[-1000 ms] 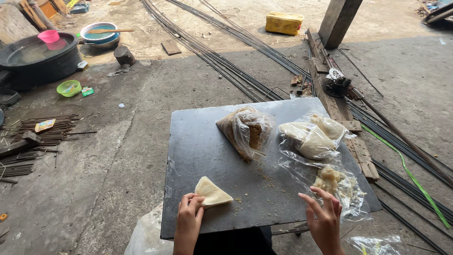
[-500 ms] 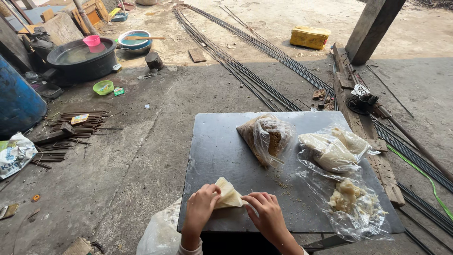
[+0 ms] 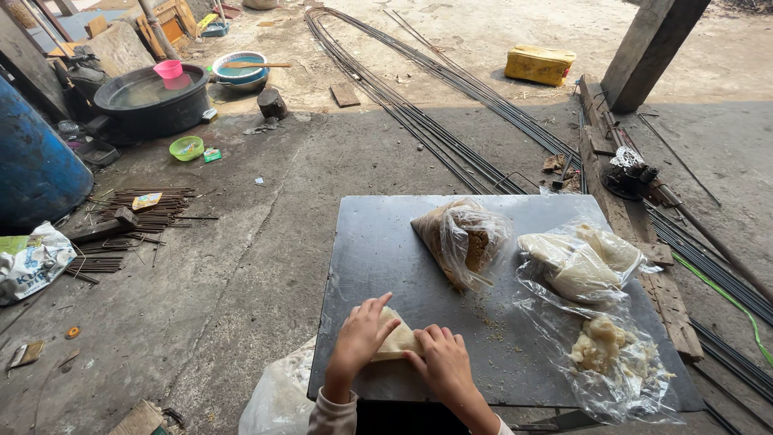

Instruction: The person prepares dumpling wrappers and fillings on a metal table. They separate wrappers, scoop filling with a spoon, place it on the wrappers, and fold them into triangular shapes.

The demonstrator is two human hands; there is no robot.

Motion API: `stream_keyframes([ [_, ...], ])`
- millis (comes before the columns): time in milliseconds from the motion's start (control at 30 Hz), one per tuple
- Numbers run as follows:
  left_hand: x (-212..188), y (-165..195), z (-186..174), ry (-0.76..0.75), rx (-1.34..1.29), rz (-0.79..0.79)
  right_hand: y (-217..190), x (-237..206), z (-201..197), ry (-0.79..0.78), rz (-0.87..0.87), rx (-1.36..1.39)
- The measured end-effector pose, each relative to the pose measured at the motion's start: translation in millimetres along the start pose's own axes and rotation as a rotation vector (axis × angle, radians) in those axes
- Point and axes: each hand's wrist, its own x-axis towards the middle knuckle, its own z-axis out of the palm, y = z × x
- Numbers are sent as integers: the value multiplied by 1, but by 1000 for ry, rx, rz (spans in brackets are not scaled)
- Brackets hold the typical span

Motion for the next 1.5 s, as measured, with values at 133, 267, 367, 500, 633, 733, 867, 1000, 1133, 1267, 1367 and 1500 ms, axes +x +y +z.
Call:
stream_keyframes([
  [133,14,-10,6,-103,41,2,4,1,-3,28,-66,73],
  [267,30,-19,4,-248,-49,-99,4,7,-2,-5,-52,51],
  [367,33,-28,8,-303,-6,-115,1,12,-3,-1,-66,37],
  [500,9,-53,9,-141,-9,-234,-2,14,-7,91,-116,22],
  [633,-38,-68,-3,47,9,-606,-1,14,-11,153,-128,89],
  [733,-65,-56,-7,115,-36,-715,-1,8,-11,161,-129,141],
  [867,-86,-33,-10,389,106,-549,-6,-7,-10,150,-150,167],
  [1000,-97,-26,-14,583,120,-389,-13,-20,-15,133,-194,196],
  [1133,-107,-27,-17,609,-10,-397,-26,-28,-24,48,-223,274],
  [1267,-112,-28,-14,549,-392,-404,-52,-31,-27,84,-425,416],
  [1367,-108,-23,-6,504,-838,-338,-73,-29,-24,101,-502,445],
  [1500,-98,-12,0,355,-1238,-330,-75,-26,-23,98,-385,555],
])
